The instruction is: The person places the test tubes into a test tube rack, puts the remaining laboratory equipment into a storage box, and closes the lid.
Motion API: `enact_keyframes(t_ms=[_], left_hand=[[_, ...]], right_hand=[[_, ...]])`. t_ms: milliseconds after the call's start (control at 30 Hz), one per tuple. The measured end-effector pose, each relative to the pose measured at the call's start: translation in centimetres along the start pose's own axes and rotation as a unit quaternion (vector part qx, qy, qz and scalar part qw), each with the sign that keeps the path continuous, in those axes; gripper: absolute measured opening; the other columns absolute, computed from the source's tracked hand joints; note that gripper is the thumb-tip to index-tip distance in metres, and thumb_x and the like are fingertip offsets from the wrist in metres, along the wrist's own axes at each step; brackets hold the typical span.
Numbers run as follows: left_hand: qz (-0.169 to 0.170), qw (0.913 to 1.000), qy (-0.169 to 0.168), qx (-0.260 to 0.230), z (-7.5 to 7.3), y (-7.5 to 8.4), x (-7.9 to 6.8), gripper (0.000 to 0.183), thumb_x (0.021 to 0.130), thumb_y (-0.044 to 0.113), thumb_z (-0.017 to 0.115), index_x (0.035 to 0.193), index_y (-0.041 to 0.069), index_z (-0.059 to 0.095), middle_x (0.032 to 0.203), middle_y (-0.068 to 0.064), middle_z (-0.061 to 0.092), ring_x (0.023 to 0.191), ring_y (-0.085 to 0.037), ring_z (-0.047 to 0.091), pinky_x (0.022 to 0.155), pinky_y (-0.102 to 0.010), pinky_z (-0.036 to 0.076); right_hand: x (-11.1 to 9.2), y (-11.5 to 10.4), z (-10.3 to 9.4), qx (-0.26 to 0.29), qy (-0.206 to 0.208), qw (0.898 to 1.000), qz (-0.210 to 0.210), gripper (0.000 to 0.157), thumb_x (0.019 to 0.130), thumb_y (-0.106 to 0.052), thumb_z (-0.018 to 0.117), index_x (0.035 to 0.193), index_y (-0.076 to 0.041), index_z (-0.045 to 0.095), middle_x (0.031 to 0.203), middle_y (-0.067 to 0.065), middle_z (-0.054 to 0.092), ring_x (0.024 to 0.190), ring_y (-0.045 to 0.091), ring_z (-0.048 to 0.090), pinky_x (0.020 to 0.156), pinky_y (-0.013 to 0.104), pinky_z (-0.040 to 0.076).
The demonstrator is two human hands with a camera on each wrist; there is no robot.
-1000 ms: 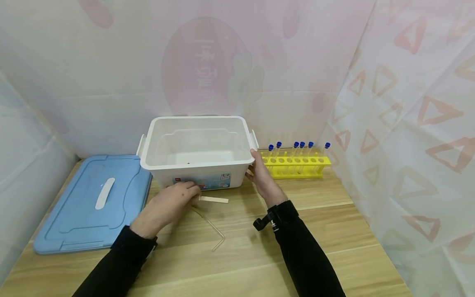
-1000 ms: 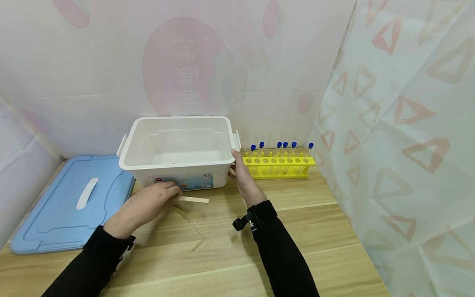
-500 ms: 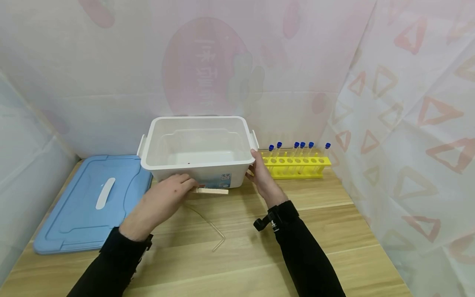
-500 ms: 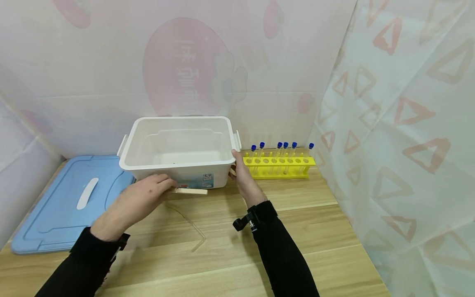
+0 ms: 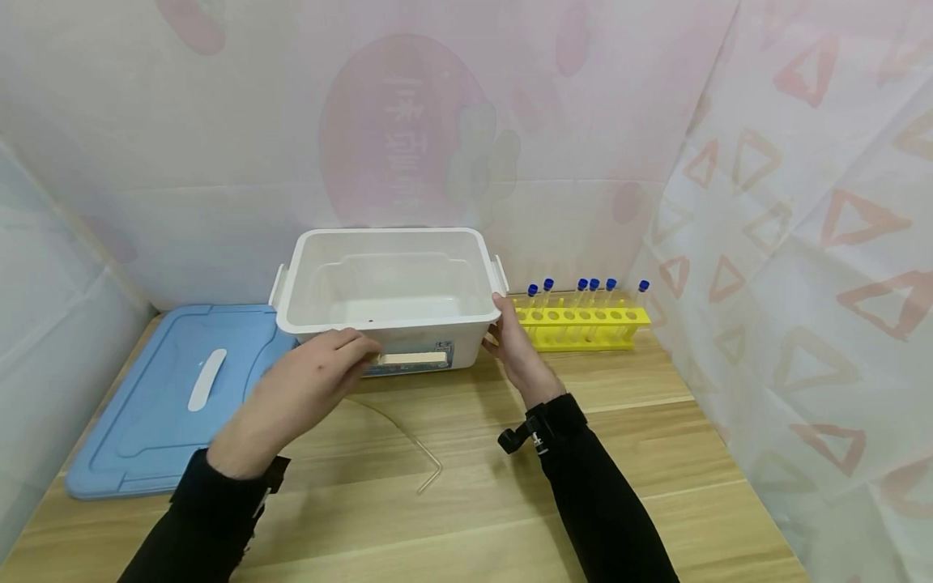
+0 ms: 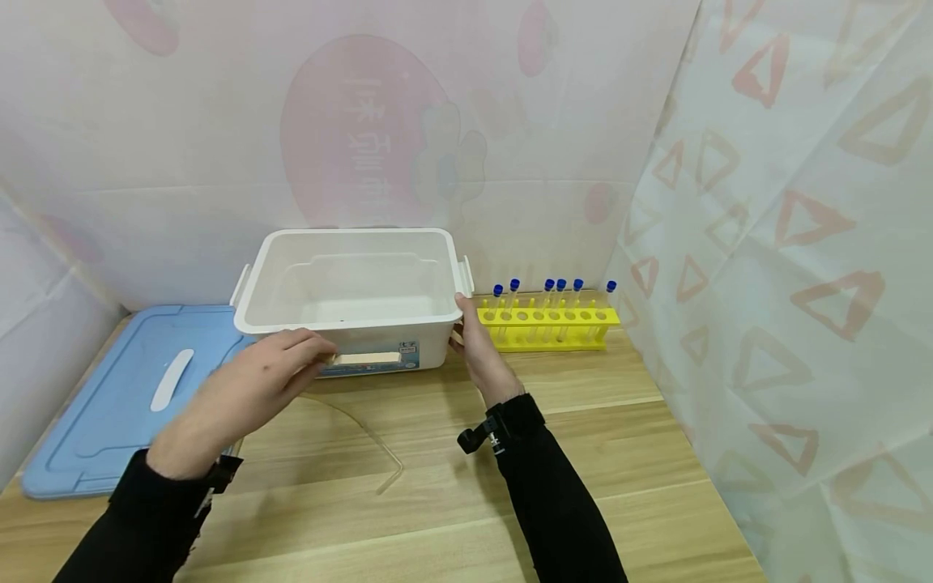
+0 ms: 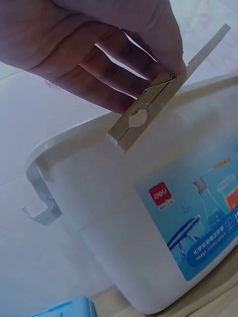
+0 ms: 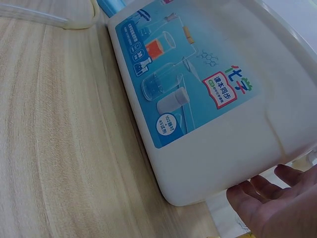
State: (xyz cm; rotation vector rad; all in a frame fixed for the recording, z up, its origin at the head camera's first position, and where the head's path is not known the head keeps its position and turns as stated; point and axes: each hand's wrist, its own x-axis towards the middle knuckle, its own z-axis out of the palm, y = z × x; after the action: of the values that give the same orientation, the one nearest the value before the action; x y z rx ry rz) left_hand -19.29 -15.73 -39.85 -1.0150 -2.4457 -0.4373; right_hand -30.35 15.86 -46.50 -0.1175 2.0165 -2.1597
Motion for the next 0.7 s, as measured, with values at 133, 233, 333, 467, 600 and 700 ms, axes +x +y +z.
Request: enact_keyframes(t_ms=[133, 233, 333, 467, 600, 700], left_hand=[[0.002, 0.9999, 0.013, -0.008, -0.8, 0.0, 0.0, 0.023, 0.098, 0.013, 0.071, 0.121, 0.012, 0.069, 0.112, 0.002, 0.068, 0.098, -0.015, 0.065, 0.078, -0.036, 0.058], [0.006, 0.9997, 0.023, -0.007, -1.2, -0.1, 0.0, 0.025, 0.097, 0.012, 0.072, 0.123, 0.011, 0.069, 0.114, 0.002, 0.068, 0.100, -0.017, 0.065, 0.078, -0.035, 0.058], [0.007, 0.9994, 0.033, -0.006, -1.6, -0.2, 0.0, 0.026, 0.098, 0.012, 0.071, 0.124, 0.012, 0.069, 0.116, 0.002, 0.067, 0.104, -0.017, 0.064, 0.081, -0.035, 0.058], [0.005, 0.9989, 0.046, -0.008, -1.9, -0.2, 0.2, 0.027, 0.100, 0.013, 0.069, 0.127, 0.014, 0.069, 0.120, 0.002, 0.067, 0.111, -0.017, 0.062, 0.088, -0.035, 0.056], [0.003, 0.9977, 0.067, -0.012, -2.4, -0.1, 0.7, 0.026, 0.101, 0.014, 0.067, 0.127, 0.014, 0.069, 0.120, 0.003, 0.067, 0.111, -0.016, 0.061, 0.089, -0.034, 0.054], [0.001, 0.9969, 0.078, -0.012, -2.6, -0.1, 1.2, 0.025, 0.102, 0.015, 0.066, 0.127, 0.015, 0.069, 0.119, 0.003, 0.067, 0.108, -0.015, 0.061, 0.085, -0.033, 0.054]], right_hand=[[0.1, 0.0, 0.0, 0.001, -0.001, 1.000, 0.002, 0.075, 0.100, -0.074, 0.033, 0.161, -0.030, 0.035, 0.170, 0.013, 0.022, 0.152, 0.033, 0.026, 0.120, 0.060, 0.026], [0.1, 0.0, -0.1, 0.004, -0.002, 1.000, 0.003, 0.075, 0.100, -0.074, 0.034, 0.161, -0.030, 0.035, 0.170, 0.013, 0.021, 0.153, 0.034, 0.025, 0.120, 0.061, 0.026], [0.1, -0.1, -0.1, 0.004, -0.004, 1.000, 0.003, 0.076, 0.101, -0.074, 0.034, 0.162, -0.029, 0.035, 0.170, 0.012, 0.022, 0.153, 0.034, 0.024, 0.120, 0.061, 0.026], [0.1, -0.2, 0.0, 0.004, -0.001, 1.000, 0.006, 0.078, 0.100, -0.074, 0.035, 0.163, -0.027, 0.034, 0.169, 0.009, 0.026, 0.152, 0.032, 0.027, 0.120, 0.061, 0.027], [0.1, -0.2, -0.1, 0.006, 0.004, 1.000, 0.012, 0.076, 0.099, -0.075, 0.036, 0.161, -0.032, 0.036, 0.166, 0.005, 0.030, 0.151, 0.032, 0.028, 0.119, 0.060, 0.027], [0.1, -0.1, -0.1, 0.006, 0.005, 1.000, 0.014, 0.075, 0.098, -0.076, 0.036, 0.160, -0.034, 0.036, 0.165, 0.003, 0.030, 0.150, 0.031, 0.028, 0.119, 0.060, 0.027]])
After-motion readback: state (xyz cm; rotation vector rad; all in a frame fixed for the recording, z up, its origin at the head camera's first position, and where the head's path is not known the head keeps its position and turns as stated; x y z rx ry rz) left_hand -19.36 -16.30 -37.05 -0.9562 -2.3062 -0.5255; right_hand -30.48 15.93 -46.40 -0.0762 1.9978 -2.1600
